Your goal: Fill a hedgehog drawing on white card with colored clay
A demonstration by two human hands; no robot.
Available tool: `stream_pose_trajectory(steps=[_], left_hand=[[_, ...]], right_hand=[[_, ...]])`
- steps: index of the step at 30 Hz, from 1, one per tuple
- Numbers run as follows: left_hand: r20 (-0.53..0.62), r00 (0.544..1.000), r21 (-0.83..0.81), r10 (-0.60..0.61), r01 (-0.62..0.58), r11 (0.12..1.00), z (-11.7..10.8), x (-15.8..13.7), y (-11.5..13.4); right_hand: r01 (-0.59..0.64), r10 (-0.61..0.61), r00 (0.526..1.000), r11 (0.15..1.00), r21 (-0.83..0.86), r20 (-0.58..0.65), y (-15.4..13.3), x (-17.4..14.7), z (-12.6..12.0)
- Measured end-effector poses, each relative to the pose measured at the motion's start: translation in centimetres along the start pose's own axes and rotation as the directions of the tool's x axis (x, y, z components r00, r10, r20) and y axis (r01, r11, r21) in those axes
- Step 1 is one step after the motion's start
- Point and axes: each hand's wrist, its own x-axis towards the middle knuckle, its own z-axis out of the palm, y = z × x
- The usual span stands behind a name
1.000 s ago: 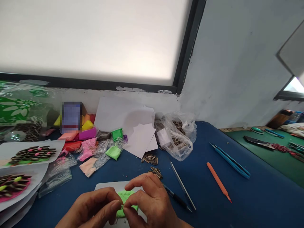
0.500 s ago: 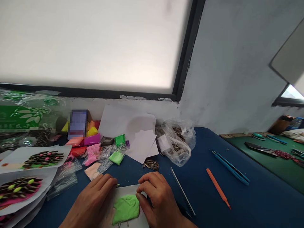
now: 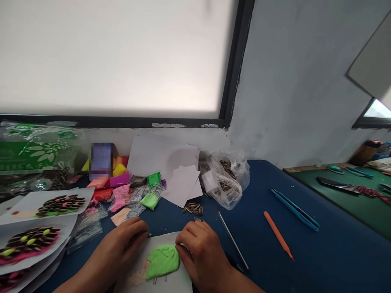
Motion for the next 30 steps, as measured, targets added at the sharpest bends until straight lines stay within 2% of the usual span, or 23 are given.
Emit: stream_pose_trajectory(steps=[9, 12, 20, 30], left_hand=[[-0.048, 0.995, -0.253, -0.088, 0.073, 0.965, -0.4, 1.3, 0.5], [-0.081, 0.994, -0.331, -0.077, 0.046, 0.943, 0.0, 1.2, 0.5], [-0.064, 0.998, -0.284, -0.004, -0.014, 0.959, 0.5, 1.1, 0.7], [-0.05, 0.998, -0.335, -0.039, 0.02, 0.942, 0.4, 0.9, 0.5]], right_hand=[[0.0, 0.0, 1.0, 1.0, -0.015, 0.021, -0.2, -0.2, -0.1], [-0.004, 0.004, 1.0, 1.0, -0.009, 0.03, -0.5, -0.3, 0.0], [-0.011, 0.01, 1.0, 0.999, 0.042, 0.028, -0.4, -0.3, 0.5], [-0.003, 0.001, 0.999, 0.999, 0.033, 0.048, -0.9, -0.3, 0.3]])
